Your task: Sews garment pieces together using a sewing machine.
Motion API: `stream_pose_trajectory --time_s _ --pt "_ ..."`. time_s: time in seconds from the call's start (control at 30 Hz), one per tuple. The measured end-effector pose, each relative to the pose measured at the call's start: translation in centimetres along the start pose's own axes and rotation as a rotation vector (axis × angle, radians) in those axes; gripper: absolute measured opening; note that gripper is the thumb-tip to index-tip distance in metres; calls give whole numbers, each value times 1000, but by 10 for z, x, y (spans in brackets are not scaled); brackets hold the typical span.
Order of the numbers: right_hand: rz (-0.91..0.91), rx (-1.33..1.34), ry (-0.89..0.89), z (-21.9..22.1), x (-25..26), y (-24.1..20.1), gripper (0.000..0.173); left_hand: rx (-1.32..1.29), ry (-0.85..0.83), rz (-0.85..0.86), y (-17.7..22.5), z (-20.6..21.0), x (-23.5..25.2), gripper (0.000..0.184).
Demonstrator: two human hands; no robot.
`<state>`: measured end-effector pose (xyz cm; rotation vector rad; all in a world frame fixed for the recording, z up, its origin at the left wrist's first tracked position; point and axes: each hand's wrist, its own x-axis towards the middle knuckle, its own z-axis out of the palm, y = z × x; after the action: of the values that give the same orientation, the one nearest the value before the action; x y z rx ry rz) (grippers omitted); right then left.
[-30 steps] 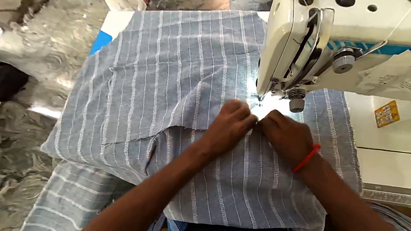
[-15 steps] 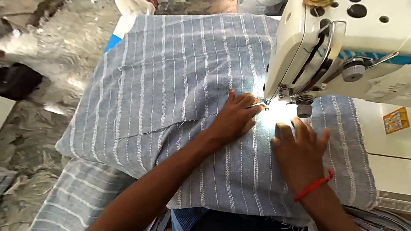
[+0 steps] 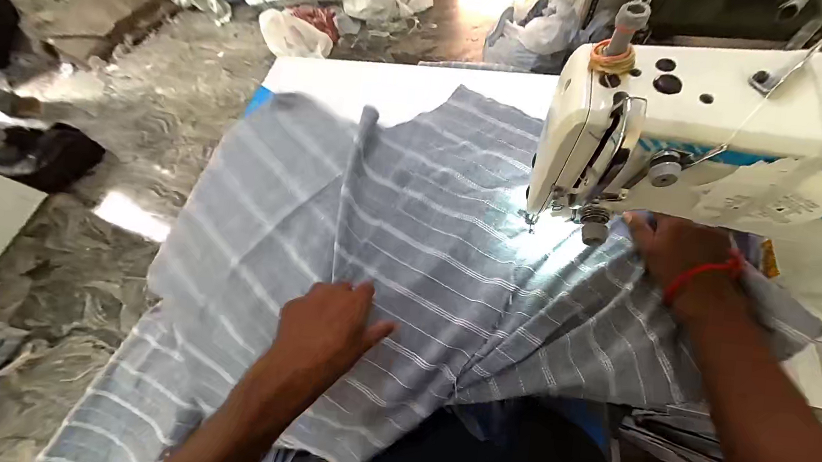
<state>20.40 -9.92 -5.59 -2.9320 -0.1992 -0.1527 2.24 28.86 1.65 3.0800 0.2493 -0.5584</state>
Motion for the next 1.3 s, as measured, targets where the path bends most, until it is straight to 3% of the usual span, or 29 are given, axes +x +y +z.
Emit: stream_pose_trajectory --time_s 0.07,0.17,0.23,0.3,0.37,0.43,0.53,0.63,0.73,0.8,0.87,0.97,1.03,1.1,1.17,1.3 --pt "85 148 111 2 -37 -57 67 -109 264 158 7 10 36 55" --pt "-1 339 33 18 -134 -135 93 -133 506 271 1 48 119 76" --pt "-60 252 84 32 -160 -107 94 -127 508 186 1 64 130 87" --pt "-110 99 55 29 -150 -30 90 -157 486 96 10 71 107 89" --pt "-171 46 11 13 -129 39 79 -187 453 21 26 78 78 90" --pt "-192 68 93 -5 -111 59 61 -197 436 -31 39 81 64 95" --pt "-45 314 156 -14 -100 -16 44 -188 439 -63 42 83 64 98" --pt "187 692 -61 -4 -104 -116 60 -194 428 -37 38 84 66 99" --pt "229 583 -93 3 -145 -161 61 -178 386 10 25 78 81 101" --pt "190 462 11 8 -168 -163 46 -171 389 69 24 67 92 94" --pt "149 450 54 10 -179 -158 34 -227 470 241 42 53 97 69" --pt "194 587 -156 2 -174 -146 31 -395 484 554 93 42 97 50" --pt "231 666 -316 -3 -166 -136 35 -305 437 561 115 54 90 58" --pt "190 624 -318 -4 -163 -129 30 -170 400 491 121 66 83 76" --pt "24 385 -143 -7 -174 -125 20 -140 413 475 116 71 86 85" --pt "-161 216 95 29 -200 -115 40 -138 420 473 114 63 112 94"
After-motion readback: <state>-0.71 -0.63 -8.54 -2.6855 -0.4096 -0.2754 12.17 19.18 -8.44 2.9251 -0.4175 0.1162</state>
